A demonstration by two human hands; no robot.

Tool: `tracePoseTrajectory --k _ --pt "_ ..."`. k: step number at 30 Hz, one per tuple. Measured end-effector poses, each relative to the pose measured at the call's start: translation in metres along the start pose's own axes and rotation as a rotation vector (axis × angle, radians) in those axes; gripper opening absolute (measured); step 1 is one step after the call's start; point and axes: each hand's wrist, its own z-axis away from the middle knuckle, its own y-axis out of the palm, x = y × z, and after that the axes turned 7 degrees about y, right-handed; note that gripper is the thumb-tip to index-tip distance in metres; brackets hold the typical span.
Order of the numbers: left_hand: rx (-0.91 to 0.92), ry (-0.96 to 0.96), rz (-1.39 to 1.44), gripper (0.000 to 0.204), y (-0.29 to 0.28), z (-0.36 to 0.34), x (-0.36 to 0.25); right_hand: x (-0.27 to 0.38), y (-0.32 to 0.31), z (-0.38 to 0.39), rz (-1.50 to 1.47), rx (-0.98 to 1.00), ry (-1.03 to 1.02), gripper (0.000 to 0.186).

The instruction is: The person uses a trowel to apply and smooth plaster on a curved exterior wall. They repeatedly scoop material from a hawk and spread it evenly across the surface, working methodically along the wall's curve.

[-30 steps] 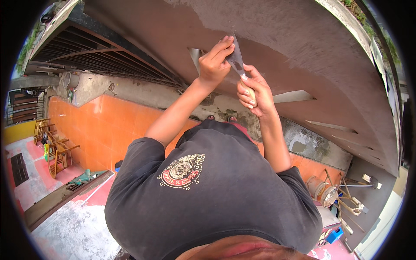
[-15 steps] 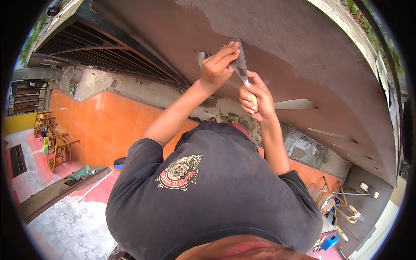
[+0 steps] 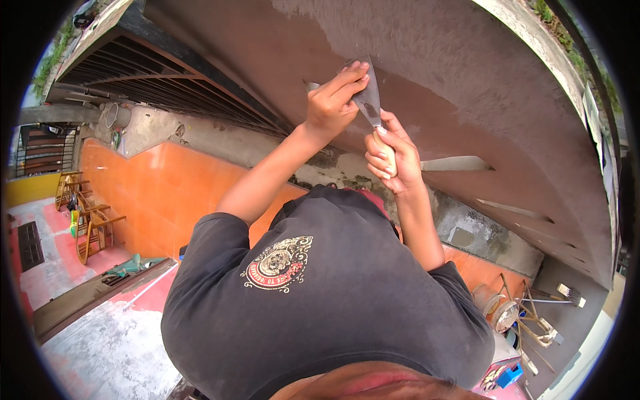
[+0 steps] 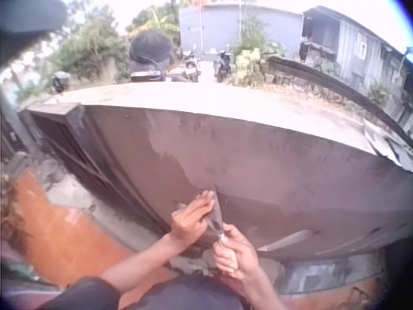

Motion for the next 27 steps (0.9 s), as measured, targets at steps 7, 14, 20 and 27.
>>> tracePoseTrajectory --k 7,14,20,27 --pt "-0.019 0.035 -0.007 0.029 0.0 -0.003 0.002 0.0 0.001 0.0 -0.01 0.019 0.001 0.028" --pt "0.003 0.051 -0.032 0.035 -0.002 -0.003 0.004 0.002 0.0 -0.001 -0.003 0.05 0.008 0.029" --pt "-0.049 0.031 -0.043 0.037 -0.003 -0.007 -0.001 0.006 -0.001 -0.002 -0.006 0.051 0.023 0.029" --pt "-0.046 0.001 -0.064 0.042 -0.008 -0.014 -0.001 0.01 0.002 -0.004 0.0 0.091 0.021 0.03"
